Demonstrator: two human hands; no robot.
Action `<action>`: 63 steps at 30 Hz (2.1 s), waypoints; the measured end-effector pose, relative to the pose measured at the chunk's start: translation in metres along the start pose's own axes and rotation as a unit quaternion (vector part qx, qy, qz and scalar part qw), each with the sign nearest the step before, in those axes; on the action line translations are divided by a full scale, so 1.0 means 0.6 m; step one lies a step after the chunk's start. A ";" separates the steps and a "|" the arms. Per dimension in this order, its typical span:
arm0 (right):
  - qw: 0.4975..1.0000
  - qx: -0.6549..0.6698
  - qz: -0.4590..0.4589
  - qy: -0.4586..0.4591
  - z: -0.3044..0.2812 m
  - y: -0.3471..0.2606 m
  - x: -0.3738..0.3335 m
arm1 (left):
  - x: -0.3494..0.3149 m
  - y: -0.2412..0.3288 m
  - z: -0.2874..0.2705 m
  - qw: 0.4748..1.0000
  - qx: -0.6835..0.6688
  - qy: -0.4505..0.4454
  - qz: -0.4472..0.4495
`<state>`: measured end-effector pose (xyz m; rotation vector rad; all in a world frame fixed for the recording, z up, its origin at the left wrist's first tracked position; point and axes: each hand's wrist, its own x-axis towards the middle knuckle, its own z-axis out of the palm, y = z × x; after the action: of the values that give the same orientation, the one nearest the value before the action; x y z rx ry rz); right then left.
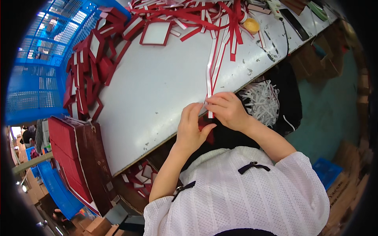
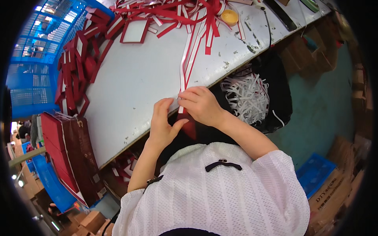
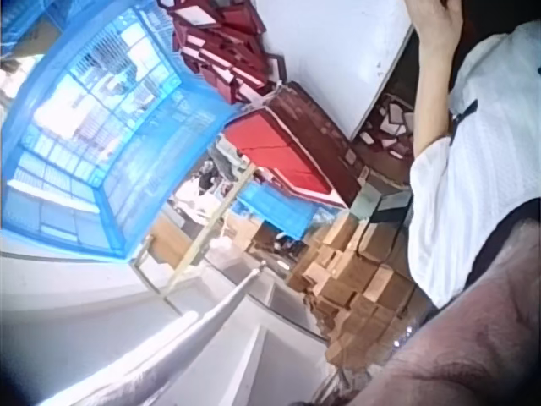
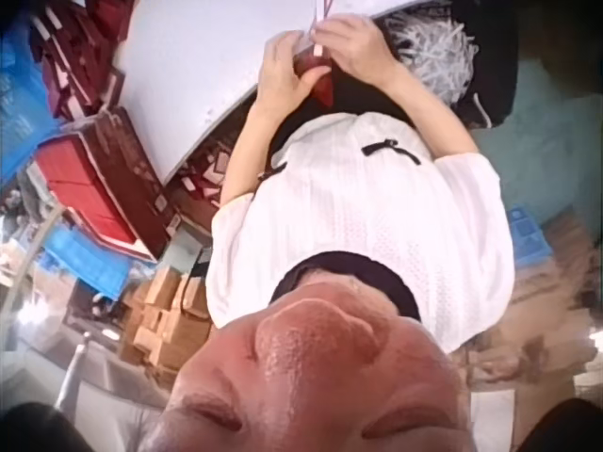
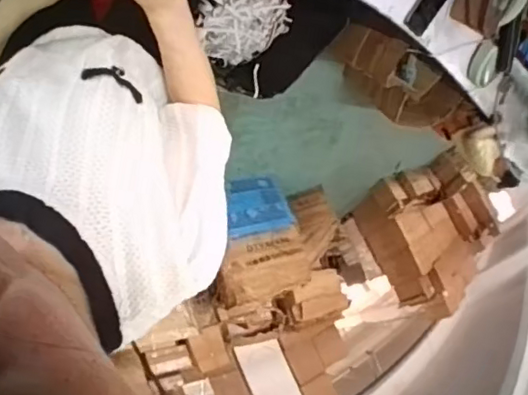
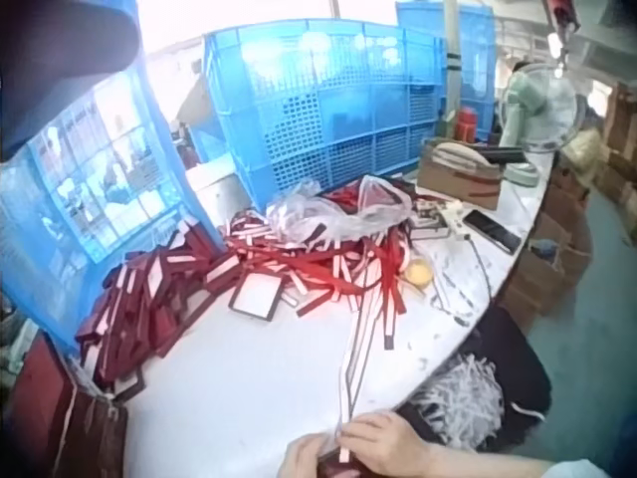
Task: The person assembles small red rectangular boxes by hand. They pick up a box, fold the flaps, and secure them with a red paper strip. The person repeats this process for multiple boxes, placing the finished ones into a stack on the table.
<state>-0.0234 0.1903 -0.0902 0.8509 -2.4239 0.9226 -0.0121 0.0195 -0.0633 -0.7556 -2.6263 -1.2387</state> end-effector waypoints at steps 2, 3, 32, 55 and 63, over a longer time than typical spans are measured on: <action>1.000 0.003 0.007 0.015 -0.007 -0.019 0.013 | -0.026 0.004 0.005 0.984 -0.126 0.025 -0.122; 1.000 0.011 0.008 0.023 -0.006 -0.030 0.023 | -0.040 0.007 0.003 0.965 -0.182 0.043 -0.183; 0.590 0.596 0.487 0.244 -0.064 -0.016 -0.040 | -0.120 0.021 -0.022 0.885 -0.287 0.284 -0.230; 0.995 0.071 -0.074 -0.017 -0.064 -0.101 0.058 | -0.017 0.064 -0.095 0.944 -0.316 0.062 -0.076; 0.853 0.445 0.225 0.154 -0.142 -0.067 0.029 | 0.081 -0.142 -0.182 0.956 0.125 0.263 -0.028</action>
<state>0.0037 0.2191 -0.0027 0.3107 -1.8692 2.2543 -0.1053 -0.0897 -0.0345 -0.2592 -2.3024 -0.9290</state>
